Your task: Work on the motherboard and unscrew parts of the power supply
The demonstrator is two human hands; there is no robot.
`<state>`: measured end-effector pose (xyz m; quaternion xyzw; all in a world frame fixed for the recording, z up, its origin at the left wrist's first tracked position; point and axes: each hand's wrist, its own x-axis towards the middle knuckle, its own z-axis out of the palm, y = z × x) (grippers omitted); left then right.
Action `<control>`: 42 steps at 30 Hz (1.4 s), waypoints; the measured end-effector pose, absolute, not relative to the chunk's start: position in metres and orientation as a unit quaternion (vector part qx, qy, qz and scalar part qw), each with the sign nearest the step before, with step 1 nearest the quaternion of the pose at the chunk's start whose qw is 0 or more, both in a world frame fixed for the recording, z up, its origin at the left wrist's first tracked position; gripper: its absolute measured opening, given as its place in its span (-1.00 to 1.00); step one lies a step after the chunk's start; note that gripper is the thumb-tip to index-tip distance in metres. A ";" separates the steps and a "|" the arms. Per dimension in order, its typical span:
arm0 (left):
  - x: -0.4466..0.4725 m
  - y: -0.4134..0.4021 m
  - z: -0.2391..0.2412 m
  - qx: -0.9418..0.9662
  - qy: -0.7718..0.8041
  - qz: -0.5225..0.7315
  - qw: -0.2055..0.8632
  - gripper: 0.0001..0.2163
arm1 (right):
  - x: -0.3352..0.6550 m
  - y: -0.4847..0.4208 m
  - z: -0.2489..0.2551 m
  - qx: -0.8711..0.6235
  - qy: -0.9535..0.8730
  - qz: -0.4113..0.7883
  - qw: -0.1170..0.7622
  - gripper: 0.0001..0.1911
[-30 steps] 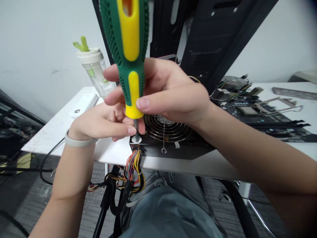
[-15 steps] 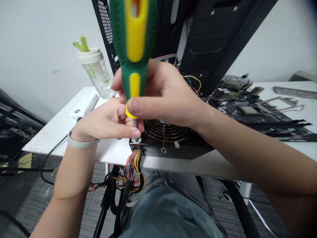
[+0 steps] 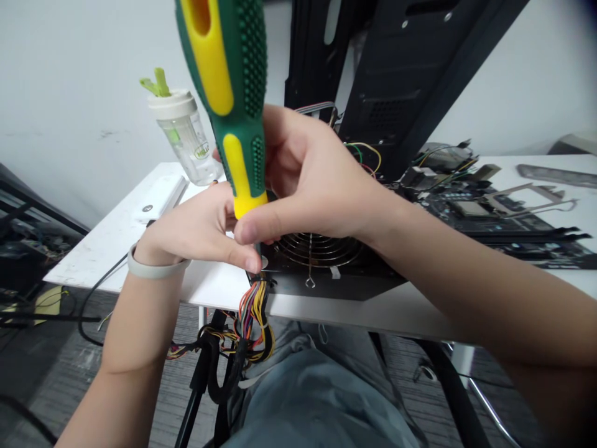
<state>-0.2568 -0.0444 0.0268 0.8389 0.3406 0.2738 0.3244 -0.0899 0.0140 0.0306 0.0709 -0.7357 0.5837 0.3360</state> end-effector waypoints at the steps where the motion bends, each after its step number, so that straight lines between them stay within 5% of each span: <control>1: -0.256 -0.044 0.027 0.841 0.342 0.273 0.319 -0.49 | -0.090 0.013 0.030 0.059 -0.738 0.574 0.349 -0.52; 7: -0.250 -0.049 0.025 0.770 0.357 0.320 0.420 -0.71 | -0.088 0.014 0.030 0.105 -0.719 0.606 0.325 -0.59; 14: -0.253 -0.051 0.021 0.694 0.336 0.314 0.554 -0.81 | -0.082 0.015 0.038 0.121 -0.652 0.718 0.211 -0.38; 21: -0.255 -0.052 0.027 0.747 0.340 0.287 0.495 -0.92 | -0.080 0.013 0.038 0.120 -0.688 0.682 0.217 -0.51; 28: -0.256 -0.045 0.022 0.828 0.312 0.313 0.344 -0.75 | -0.084 0.007 0.033 0.028 -0.756 0.573 0.317 -0.55; 37: -0.256 -0.051 0.028 0.782 0.366 0.274 0.423 -0.90 | -0.085 0.007 0.031 0.095 -0.743 0.596 0.289 -0.74; 42: -0.257 -0.053 0.028 0.755 0.364 0.270 0.473 -0.90 | -0.082 0.010 0.036 0.113 -0.677 0.691 0.228 -0.50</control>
